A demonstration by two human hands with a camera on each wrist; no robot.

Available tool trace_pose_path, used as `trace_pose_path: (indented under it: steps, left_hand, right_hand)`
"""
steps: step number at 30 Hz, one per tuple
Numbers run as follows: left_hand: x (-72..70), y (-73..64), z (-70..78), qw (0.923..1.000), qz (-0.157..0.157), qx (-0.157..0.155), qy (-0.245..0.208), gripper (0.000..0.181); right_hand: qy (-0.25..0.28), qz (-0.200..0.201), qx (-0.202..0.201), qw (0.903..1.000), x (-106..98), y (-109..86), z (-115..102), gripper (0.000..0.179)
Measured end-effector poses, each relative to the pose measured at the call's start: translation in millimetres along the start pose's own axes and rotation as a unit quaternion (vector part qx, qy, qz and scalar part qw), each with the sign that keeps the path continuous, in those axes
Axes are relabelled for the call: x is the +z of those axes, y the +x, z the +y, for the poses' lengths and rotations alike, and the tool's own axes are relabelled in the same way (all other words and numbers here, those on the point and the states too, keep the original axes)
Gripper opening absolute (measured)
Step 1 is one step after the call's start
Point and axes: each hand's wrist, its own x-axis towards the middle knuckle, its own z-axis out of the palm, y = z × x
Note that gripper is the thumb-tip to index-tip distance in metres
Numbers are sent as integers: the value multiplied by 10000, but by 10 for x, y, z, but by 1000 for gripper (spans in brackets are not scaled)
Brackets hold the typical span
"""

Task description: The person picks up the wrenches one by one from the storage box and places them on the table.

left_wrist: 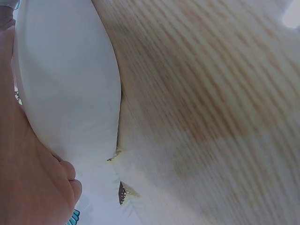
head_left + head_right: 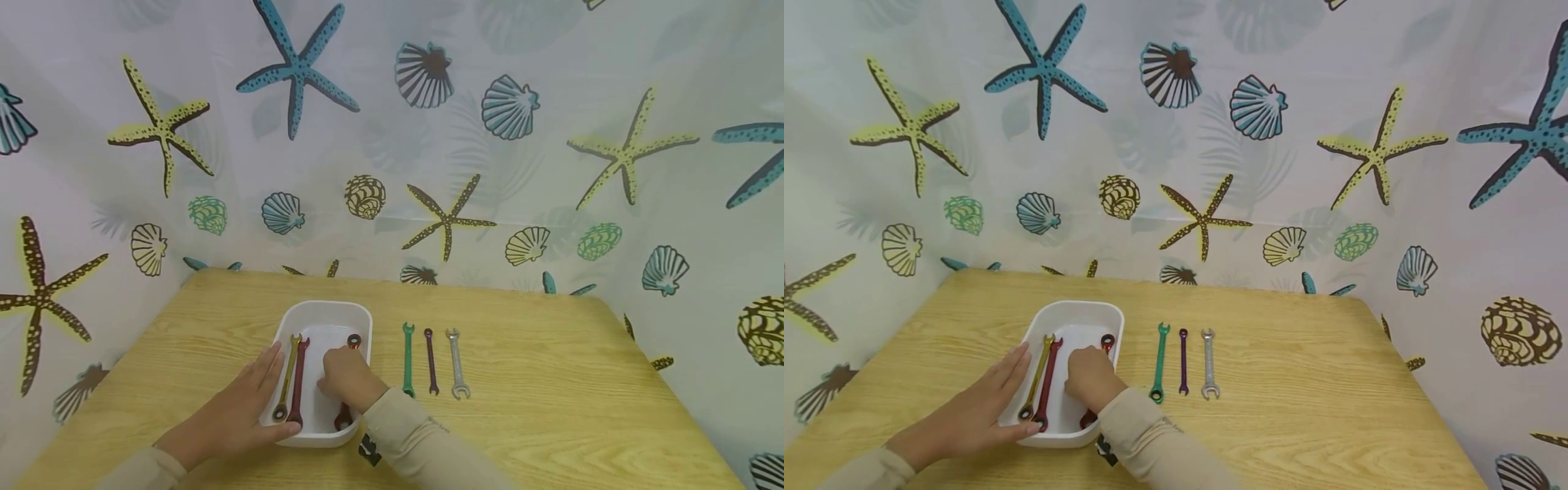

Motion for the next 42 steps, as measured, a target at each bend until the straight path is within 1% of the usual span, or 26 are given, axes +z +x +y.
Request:
trace_pose_path:
  steps: [2,3,6,8,10,12,14,17,22,27,30,33,37,42]
  left_hand:
    - [0,-3,-4,10000,-12,-21,2,107]
    - [1,-4,-7,10000,-17,-33,1,107]
    - [8,-4,-15,10000,-7,-38,-2,107]
    - [17,-2,-18,10000,9,-23,-1,106]
    - [29,1,-20,10000,18,-22,-3,106]
    - [43,5,-20,10000,22,-15,-13,106]
    - [54,8,-18,10000,24,3,-15,105]
    - [65,10,-16,10000,48,51,29,105]
    - [56,5,-19,9999,112,64,80,104]
    - [33,1,-20,9999,71,29,81,104]
    - [23,4,-11,9999,80,31,74,103]
    - [21,0,-5,9999,92,23,65,103]
    - [39,-6,-6,10000,53,-41,31,103]
    - [43,-2,-9,10000,50,-59,12,103]
  right_hand:
    - [18,124,-81,9999,35,21,9,18]
    - [85,193,-65,9998,50,30,9,20]
    - [293,441,192,9984,104,52,-11,35]
    - [256,671,430,9965,148,62,-34,45]
    - [-45,811,638,9947,192,68,-59,51]
    - [-454,850,733,9926,240,71,-69,50]
    - [-800,803,762,9906,276,72,-71,47]
    - [-942,732,744,9901,317,74,-56,39]
    - [-618,856,627,9924,309,86,-37,27]
    - [4,830,637,9945,277,110,-28,18]
    - [522,748,689,9934,282,121,-11,18]
    - [1027,624,803,9895,297,116,-6,23]
    - [1327,569,876,9856,300,88,-13,26]
    - [1449,561,895,9838,293,88,-5,26]
